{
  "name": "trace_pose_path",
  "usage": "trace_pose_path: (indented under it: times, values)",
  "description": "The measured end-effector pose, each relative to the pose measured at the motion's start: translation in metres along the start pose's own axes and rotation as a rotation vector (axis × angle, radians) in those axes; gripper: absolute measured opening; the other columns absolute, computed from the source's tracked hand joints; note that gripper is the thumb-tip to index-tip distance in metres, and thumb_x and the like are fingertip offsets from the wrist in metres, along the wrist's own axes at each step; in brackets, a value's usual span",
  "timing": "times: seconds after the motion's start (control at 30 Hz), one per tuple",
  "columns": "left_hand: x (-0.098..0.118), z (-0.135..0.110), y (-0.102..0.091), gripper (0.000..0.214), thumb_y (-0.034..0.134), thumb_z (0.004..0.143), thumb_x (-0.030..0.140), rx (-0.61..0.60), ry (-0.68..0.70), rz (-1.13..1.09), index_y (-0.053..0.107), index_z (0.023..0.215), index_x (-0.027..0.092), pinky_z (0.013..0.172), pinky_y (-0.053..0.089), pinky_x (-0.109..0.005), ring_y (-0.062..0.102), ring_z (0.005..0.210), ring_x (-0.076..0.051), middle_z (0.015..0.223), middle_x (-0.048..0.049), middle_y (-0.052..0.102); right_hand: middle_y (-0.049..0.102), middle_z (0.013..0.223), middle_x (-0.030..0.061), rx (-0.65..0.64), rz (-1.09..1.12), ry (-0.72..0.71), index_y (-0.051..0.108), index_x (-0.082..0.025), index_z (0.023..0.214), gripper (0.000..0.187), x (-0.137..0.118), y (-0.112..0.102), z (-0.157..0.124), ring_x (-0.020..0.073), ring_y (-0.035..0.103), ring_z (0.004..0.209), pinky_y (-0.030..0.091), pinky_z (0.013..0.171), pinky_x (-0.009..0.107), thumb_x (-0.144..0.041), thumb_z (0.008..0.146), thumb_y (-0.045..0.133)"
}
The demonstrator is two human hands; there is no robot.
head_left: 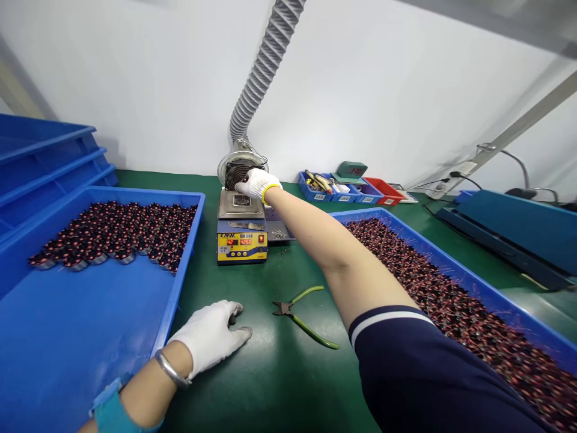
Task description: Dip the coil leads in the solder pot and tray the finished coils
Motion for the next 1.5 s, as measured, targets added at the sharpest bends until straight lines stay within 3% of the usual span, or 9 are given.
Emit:
trace_pose_path:
  times: [0.3, 0.5, 0.63, 0.8, 0.9, 1.0, 1.17, 1.33, 1.5]
  values:
    - [0.002, -0.001, 0.001, 0.055, 0.055, 0.068, 0.050, -0.017, -0.003, 0.029, 0.062, 0.115, 0.023, 0.085, 0.047, -0.035, 0.062, 0.097, -0.027, 0.107, -0.0060, 0.068, 0.065, 0.100, 0.0118, 0.049, 0.054, 0.007, 0.063, -0.015, 0.096, 0.043, 0.000, -0.004, -0.006, 0.0268, 0.060, 0.094, 0.048, 0.080, 0.036, -0.047, 0.068, 0.057]
    - [0.001, -0.001, 0.001, 0.054, 0.054, 0.069, 0.050, -0.005, 0.015, 0.039, 0.062, 0.115, 0.023, 0.086, 0.047, -0.034, 0.062, 0.098, -0.026, 0.108, -0.0053, 0.067, 0.066, 0.085, 0.0069, 0.067, 0.191, -0.029, 0.065, -0.017, 0.084, 0.034, 0.006, -0.022, -0.010, 0.0207, 0.061, 0.081, 0.046, 0.076, 0.030, -0.047, 0.071, 0.055]
    - [0.001, -0.001, 0.001, 0.055, 0.055, 0.069, 0.049, -0.002, 0.026, 0.032, 0.062, 0.115, 0.021, 0.086, 0.047, -0.034, 0.062, 0.097, -0.027, 0.108, -0.0066, 0.067, 0.062, 0.070, 0.0023, -0.008, 0.520, -0.031, 0.063, -0.016, 0.082, 0.036, 0.014, -0.031, -0.032, 0.0138, 0.058, 0.063, 0.047, 0.065, 0.026, -0.050, 0.076, 0.054]
    - [0.002, -0.002, 0.000, 0.054, 0.056, 0.068, 0.048, 0.002, 0.027, 0.032, 0.062, 0.114, 0.020, 0.087, 0.046, -0.033, 0.063, 0.096, -0.027, 0.108, -0.0080, 0.067, 0.056, 0.062, -0.0020, -0.166, 1.118, -0.049, 0.056, -0.017, 0.079, 0.020, 0.012, -0.027, -0.082, 0.0070, 0.048, 0.046, 0.040, 0.044, 0.018, -0.035, 0.074, 0.062]
    - [0.004, -0.002, -0.001, 0.053, 0.054, 0.070, 0.049, 0.001, 0.039, 0.059, 0.062, 0.114, 0.020, 0.087, 0.046, -0.034, 0.063, 0.097, -0.027, 0.109, -0.0082, 0.067, 0.056, 0.061, -0.0027, -0.255, 1.363, -0.113, 0.055, -0.017, 0.078, 0.015, 0.010, -0.026, -0.114, 0.0058, 0.047, 0.046, 0.038, 0.040, 0.016, -0.029, 0.073, 0.063]
    - [0.004, -0.003, -0.001, 0.053, 0.052, 0.072, 0.050, -0.009, 0.041, 0.069, 0.062, 0.114, 0.020, 0.088, 0.046, -0.034, 0.062, 0.098, -0.027, 0.111, -0.0080, 0.067, 0.059, 0.067, -0.0022, -0.347, 1.507, -0.129, 0.058, -0.017, 0.085, 0.019, 0.013, -0.024, -0.137, 0.0070, 0.053, 0.052, 0.043, 0.043, 0.016, -0.026, 0.070, 0.066]
    - [0.003, -0.002, 0.001, 0.057, 0.053, 0.071, 0.052, -0.021, 0.028, 0.059, 0.060, 0.117, 0.019, 0.090, 0.045, -0.033, 0.062, 0.100, -0.026, 0.112, -0.0079, 0.066, 0.063, 0.079, -0.0002, -0.428, 1.521, -0.091, 0.058, -0.019, 0.095, 0.031, 0.026, -0.019, -0.160, 0.0099, 0.058, 0.062, 0.051, 0.052, 0.020, -0.024, 0.066, 0.069]
    - [0.001, 0.000, 0.002, 0.062, 0.055, 0.071, 0.053, -0.031, 0.024, 0.027, 0.057, 0.121, 0.016, 0.093, 0.044, -0.032, 0.061, 0.104, -0.025, 0.115, -0.0087, 0.065, 0.062, 0.087, 0.0008, -0.342, 1.529, -0.159, 0.055, -0.016, 0.098, 0.042, 0.040, -0.029, -0.183, 0.0101, 0.060, 0.069, 0.053, 0.057, 0.021, -0.018, 0.060, 0.072]
    - [-0.010, 0.002, 0.008, 0.063, 0.054, 0.071, 0.059, 0.005, 0.047, 0.028, 0.059, 0.118, 0.018, 0.095, 0.045, -0.033, 0.059, 0.109, -0.026, 0.117, -0.0075, 0.064, 0.058, 0.071, -0.0039, -0.201, 1.347, -0.140, 0.053, -0.014, 0.098, 0.043, 0.078, -0.048, -0.220, 0.0067, 0.055, 0.058, 0.049, 0.055, 0.018, -0.012, 0.058, 0.070]
Point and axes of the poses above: each hand's wrist, its own z-axis towards the middle knuckle, its own y-axis out of the palm, x = y × z, the point moved 5 cm from there along z, towards the middle knuckle
